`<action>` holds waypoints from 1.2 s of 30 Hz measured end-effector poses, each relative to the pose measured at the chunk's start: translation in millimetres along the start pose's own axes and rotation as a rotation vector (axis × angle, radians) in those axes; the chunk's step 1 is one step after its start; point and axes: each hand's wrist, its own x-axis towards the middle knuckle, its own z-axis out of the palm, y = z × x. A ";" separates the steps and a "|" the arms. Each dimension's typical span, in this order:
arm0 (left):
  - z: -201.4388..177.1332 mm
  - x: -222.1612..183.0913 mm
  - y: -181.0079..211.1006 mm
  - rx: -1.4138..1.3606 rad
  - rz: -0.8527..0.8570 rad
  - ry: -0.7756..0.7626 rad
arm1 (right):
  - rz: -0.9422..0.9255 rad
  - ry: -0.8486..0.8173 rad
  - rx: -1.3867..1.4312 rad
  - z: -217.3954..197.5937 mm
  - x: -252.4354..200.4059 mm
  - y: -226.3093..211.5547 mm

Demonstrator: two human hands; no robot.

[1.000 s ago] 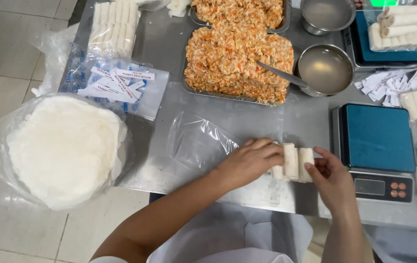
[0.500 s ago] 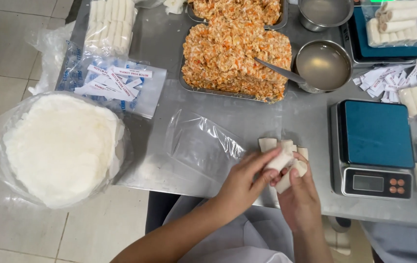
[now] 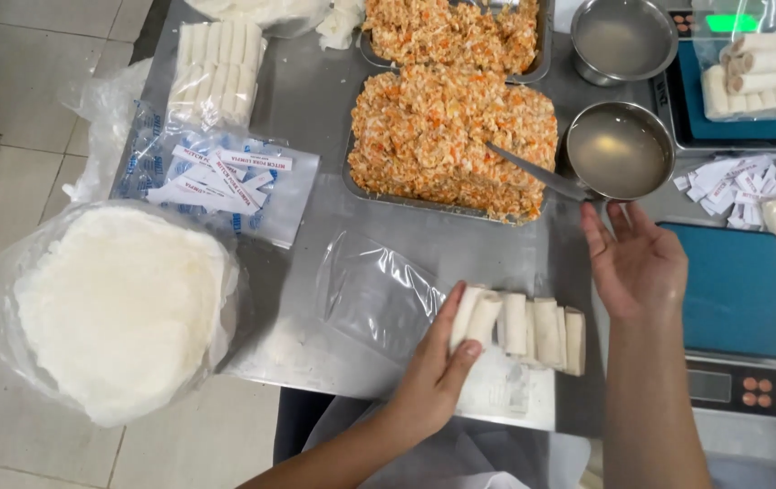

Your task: Manually bagging pre-rolled spring rolls into plastic pouches at a production table.

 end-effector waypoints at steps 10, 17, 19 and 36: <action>-19.0 -2.3 -4.3 -0.067 -0.104 0.021 | -0.030 0.099 -0.125 25.6 25.2 -20.9; -14.1 1.5 -3.0 -0.092 -0.107 -0.023 | -0.030 0.063 -0.374 -4.8 47.5 -30.4; -9.8 3.6 -3.4 -0.088 -0.089 -0.024 | -0.097 0.204 -0.396 41.6 -7.6 -18.5; 28.4 87.3 1.3 0.936 0.364 -0.606 | 0.058 0.087 -0.323 -127.0 -192.5 89.7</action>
